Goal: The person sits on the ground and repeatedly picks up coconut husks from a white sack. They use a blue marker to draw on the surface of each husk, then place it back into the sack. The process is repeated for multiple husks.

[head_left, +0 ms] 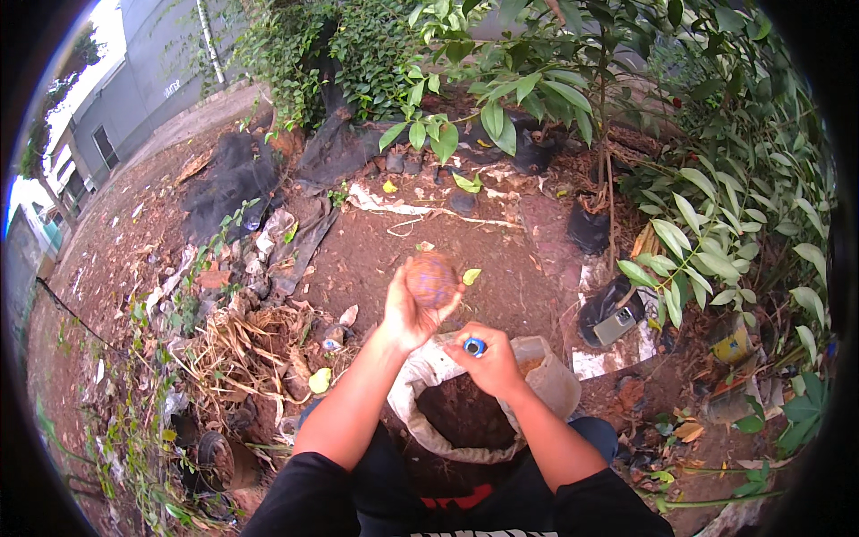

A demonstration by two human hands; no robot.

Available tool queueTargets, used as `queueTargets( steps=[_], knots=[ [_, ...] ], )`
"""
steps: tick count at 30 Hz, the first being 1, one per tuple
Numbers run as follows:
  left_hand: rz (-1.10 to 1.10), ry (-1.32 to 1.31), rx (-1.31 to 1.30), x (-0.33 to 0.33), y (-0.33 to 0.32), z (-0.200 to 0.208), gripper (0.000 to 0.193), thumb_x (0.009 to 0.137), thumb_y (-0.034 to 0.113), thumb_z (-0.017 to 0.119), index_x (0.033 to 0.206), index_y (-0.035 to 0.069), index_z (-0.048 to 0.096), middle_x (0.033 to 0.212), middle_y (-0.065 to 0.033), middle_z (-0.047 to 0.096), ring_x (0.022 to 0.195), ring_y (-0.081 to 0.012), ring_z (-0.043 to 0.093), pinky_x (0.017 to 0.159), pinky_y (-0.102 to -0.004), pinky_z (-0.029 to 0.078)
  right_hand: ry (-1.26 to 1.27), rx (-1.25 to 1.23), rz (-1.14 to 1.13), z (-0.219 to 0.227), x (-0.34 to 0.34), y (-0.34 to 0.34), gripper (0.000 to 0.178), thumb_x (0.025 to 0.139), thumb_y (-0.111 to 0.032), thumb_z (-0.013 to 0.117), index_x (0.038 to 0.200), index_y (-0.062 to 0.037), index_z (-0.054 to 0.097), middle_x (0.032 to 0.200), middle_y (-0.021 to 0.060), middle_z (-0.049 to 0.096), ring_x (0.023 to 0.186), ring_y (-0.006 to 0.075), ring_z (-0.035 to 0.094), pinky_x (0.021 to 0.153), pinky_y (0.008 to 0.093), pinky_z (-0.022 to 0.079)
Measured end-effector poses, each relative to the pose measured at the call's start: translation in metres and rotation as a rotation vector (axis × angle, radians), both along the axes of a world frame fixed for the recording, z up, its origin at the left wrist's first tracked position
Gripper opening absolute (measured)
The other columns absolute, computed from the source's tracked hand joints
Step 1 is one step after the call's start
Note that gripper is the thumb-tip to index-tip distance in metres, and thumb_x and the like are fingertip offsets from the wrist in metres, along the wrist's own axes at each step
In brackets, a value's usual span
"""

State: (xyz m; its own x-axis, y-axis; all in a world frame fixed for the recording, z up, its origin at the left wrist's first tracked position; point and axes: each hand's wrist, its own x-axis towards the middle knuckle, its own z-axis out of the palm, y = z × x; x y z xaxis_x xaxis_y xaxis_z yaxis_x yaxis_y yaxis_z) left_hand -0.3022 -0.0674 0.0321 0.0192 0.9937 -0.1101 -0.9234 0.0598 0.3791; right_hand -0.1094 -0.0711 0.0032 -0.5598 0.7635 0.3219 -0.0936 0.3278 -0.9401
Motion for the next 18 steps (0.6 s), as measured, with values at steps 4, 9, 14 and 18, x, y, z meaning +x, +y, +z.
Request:
queueTargets(
  steps=[4,9,14,18],
  knots=[
    [-0.129,0.016,0.028,-0.003,-0.005,0.009,0.060,0.106,0.055,0.042,0.143,0.008,0.049,0.128,-0.0256,0.059,0.108,-0.0355,0.065,0.096,-0.0475,0.060,0.161,-0.514,0.090,0.007,0.013,0.016,0.011,0.093,-0.008,0.075,0.086,-0.0057,0.066,0.075,-0.0018,0.060,0.063,0.0078,0.051,0.059,0.0242,0.038],
    [-0.234,0.266,-0.024,0.028,-0.011,0.014,0.063,0.104,0.056,0.050,0.142,0.006,0.052,0.132,-0.0193,0.064,0.117,-0.0341,0.065,0.100,-0.0518,0.055,0.364,-0.770,-0.120,0.014,0.023,0.035,0.016,0.095,-0.015,0.074,0.091,-0.0084,0.061,0.064,-0.0006,0.054,0.055,0.0104,0.049,0.053,0.0269,0.038],
    [-0.190,0.633,-0.052,0.038,-0.022,0.011,0.050,0.102,0.034,0.064,0.141,0.004,0.054,0.128,-0.0120,0.066,0.116,-0.0256,0.066,0.100,-0.0447,0.054,0.340,-0.825,-0.192,0.010,0.031,0.046,0.022,0.094,-0.021,0.077,0.090,-0.0120,0.058,0.062,0.0005,0.056,0.052,0.0110,0.052,0.051,0.0277,0.038],
    [-0.264,0.879,0.090,0.045,-0.016,0.011,0.049,0.093,0.010,0.078,0.137,0.002,0.058,0.119,-0.0084,0.071,0.108,-0.0175,0.070,0.095,-0.0345,0.057,0.173,-0.650,-0.288,0.017,0.039,0.051,0.020,0.095,-0.020,0.076,0.088,-0.0104,0.060,0.067,0.0031,0.063,0.056,0.0108,0.056,0.052,0.0268,0.038]
  ],
)
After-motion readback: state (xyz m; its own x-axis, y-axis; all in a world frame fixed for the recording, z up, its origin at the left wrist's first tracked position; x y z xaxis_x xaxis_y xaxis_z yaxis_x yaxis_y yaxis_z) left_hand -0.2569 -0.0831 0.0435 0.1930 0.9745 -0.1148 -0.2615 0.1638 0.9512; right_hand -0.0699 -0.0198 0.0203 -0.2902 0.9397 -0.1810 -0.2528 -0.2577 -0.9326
